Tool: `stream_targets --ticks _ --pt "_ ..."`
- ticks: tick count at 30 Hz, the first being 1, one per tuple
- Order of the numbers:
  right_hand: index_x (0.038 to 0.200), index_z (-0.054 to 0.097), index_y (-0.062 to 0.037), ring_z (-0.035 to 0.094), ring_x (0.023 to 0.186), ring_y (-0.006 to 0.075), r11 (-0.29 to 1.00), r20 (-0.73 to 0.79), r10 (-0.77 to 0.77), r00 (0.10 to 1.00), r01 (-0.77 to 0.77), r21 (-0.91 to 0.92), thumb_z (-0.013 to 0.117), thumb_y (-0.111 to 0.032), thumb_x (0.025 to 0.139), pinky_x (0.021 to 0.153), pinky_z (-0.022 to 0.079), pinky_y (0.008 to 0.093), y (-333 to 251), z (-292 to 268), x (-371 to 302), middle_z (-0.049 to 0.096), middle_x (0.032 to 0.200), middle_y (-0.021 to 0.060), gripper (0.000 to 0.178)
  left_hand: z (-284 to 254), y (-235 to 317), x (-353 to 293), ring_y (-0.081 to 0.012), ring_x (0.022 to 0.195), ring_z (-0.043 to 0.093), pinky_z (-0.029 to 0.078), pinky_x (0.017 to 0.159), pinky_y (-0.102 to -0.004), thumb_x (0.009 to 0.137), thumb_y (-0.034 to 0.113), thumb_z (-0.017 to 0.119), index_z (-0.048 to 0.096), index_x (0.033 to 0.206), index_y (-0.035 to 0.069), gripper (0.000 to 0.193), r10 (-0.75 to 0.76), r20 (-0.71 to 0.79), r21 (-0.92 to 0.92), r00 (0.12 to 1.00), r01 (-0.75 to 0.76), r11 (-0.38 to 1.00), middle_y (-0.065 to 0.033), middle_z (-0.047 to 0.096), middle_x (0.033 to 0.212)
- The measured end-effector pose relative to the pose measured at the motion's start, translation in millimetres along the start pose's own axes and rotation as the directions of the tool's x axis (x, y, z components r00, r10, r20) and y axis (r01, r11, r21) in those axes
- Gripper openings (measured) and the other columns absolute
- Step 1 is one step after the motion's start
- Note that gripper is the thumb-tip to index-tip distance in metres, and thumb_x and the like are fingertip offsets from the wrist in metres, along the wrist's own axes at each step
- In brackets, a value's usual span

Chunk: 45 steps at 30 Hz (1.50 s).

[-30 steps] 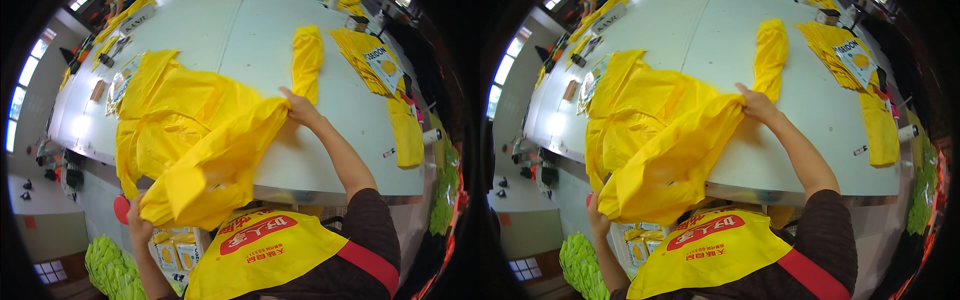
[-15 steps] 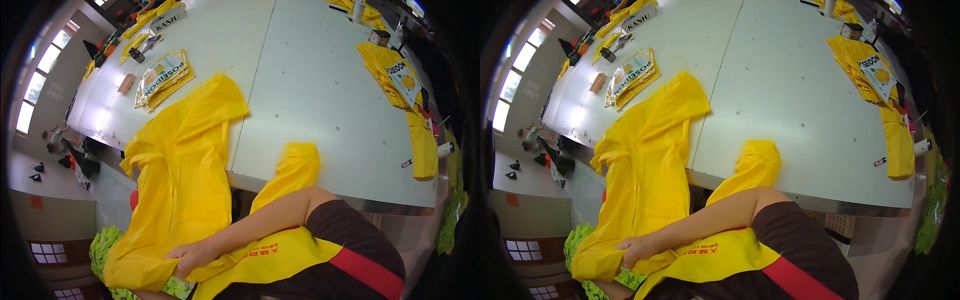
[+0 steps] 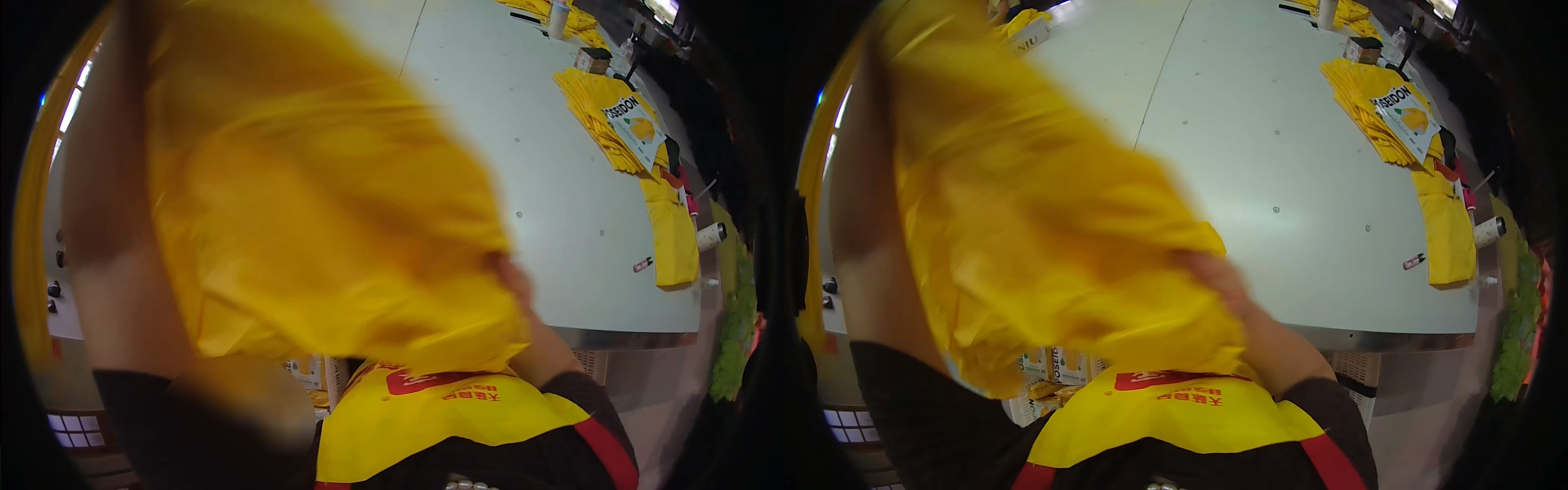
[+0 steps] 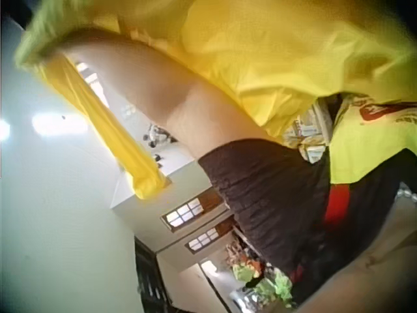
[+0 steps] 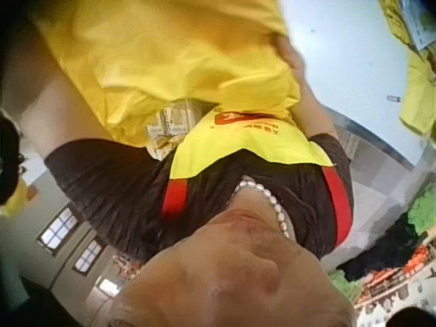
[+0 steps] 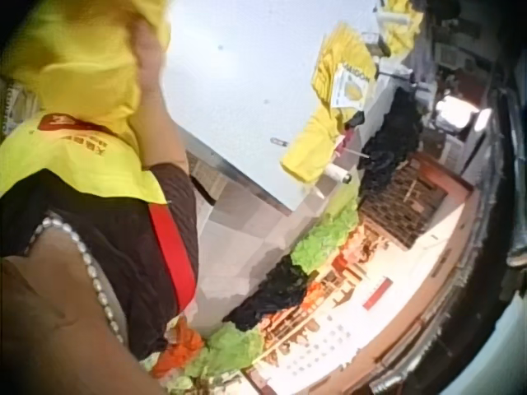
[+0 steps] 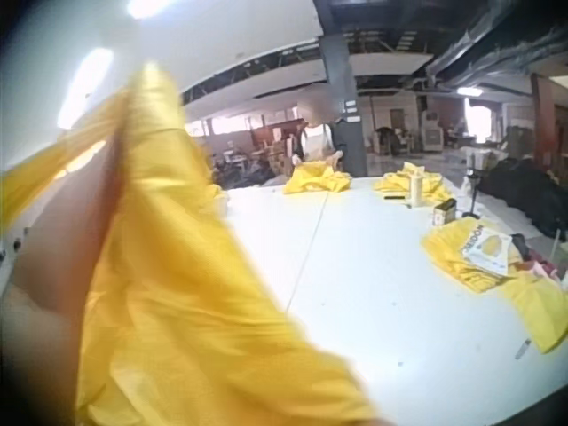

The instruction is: The person spreads a yellow raincoat on a table, aligns it, and uses scissors to cut along seams and edges. The person repeatedly folds and repositions the garment while trimming excess fabric.

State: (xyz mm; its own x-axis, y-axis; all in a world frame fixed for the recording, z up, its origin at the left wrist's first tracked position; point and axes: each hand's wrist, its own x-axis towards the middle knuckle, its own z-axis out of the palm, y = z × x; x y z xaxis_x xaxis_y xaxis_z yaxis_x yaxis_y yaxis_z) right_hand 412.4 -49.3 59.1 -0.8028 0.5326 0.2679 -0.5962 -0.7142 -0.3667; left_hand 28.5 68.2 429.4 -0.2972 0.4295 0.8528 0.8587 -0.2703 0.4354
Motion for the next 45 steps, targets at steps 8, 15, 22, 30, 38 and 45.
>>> stream_targets --ticks 8,15,22,30,38,45 --pt "0.135 0.034 -0.007 0.041 0.122 0.0292 0.908 -0.578 -0.367 0.729 0.145 -0.394 0.035 -0.042 0.094 0.098 0.037 0.043 -162.8 -95.8 -131.3 0.04 0.135 0.0138 0.054 299.8 98.6 -192.1 -0.0314 0.098 0.057 0.046 0.082 -0.0425 0.079 0.038 0.06 0.049 0.12 0.006 0.053 0.182 0.357 -0.452 0.916 -0.001 0.892 -0.0159 0.06 0.108" --pt "0.135 0.034 -0.0075 0.043 0.119 0.0279 0.891 -0.864 -0.401 0.306 -0.088 -0.445 0.043 -0.047 0.091 0.096 0.039 0.0399 -179.2 -162.0 -182.9 0.04 0.135 0.0115 0.06 181.4 -44.2 -522.5 -0.0356 0.126 0.031 0.024 0.101 -0.0529 0.083 0.045 0.052 0.04 0.13 0.007 0.062 -0.204 0.835 0.314 0.511 -0.138 0.939 -0.0184 0.035 0.136" --pt "0.136 0.031 -0.0093 0.043 0.119 0.0277 0.884 -0.794 -0.462 0.395 0.133 -0.448 0.043 -0.043 0.092 0.097 0.038 0.0418 -76.0 -85.0 -179.4 0.041 0.134 0.0097 0.057 85.9 -42.1 -534.1 -0.034 0.115 0.046 0.036 0.097 -0.0389 0.08 0.019 0.062 0.05 0.118 0.002 0.044 -0.347 0.758 0.02 0.553 0.512 0.859 -0.0201 0.05 0.122" --pt "0.127 0.042 -0.0067 0.049 0.113 0.0287 0.922 -0.903 -0.381 0.2 0.014 -0.386 0.044 -0.033 0.092 0.093 0.041 0.0452 6.7 -58.8 -195.4 0.051 0.123 0.0112 0.044 -103.3 -318.0 -404.0 -0.0365 0.102 0.051 0.042 0.089 -0.0394 0.074 0.022 0.068 0.052 0.11 -0.004 0.047 -0.424 -0.228 0.559 0.877 0.474 0.68 -0.0224 0.054 0.11" --pt "0.128 0.044 -0.0064 0.051 0.11 0.0259 0.824 -0.867 -0.49 0.085 -0.278 -0.493 0.045 -0.037 0.092 0.091 0.044 0.0413 -216.6 -8.8 -289.9 0.052 0.123 0.0088 0.048 -115.5 -416.2 -320.5 -0.0158 0.072 0.059 0.052 0.055 -0.0282 0.079 0.031 0.064 0.057 0.102 0.005 0.035 -0.897 0.348 0.369 0.272 0.84 0.398 -0.0063 0.06 0.092" --pt "0.119 0.051 -0.0072 0.052 0.107 0.0251 0.727 -0.739 -0.671 -0.056 -0.243 -0.642 0.046 -0.037 0.091 0.087 0.046 0.0411 -322.8 12.0 -356.1 0.056 0.115 0.0073 0.041 -182.2 -378.7 -188.6 -0.0149 0.099 0.053 0.039 0.088 -0.0352 0.088 0.028 0.054 0.056 0.107 0.012 0.024 -0.756 0.258 -0.483 0.602 0.758 0.439 -0.0006 0.059 0.101"
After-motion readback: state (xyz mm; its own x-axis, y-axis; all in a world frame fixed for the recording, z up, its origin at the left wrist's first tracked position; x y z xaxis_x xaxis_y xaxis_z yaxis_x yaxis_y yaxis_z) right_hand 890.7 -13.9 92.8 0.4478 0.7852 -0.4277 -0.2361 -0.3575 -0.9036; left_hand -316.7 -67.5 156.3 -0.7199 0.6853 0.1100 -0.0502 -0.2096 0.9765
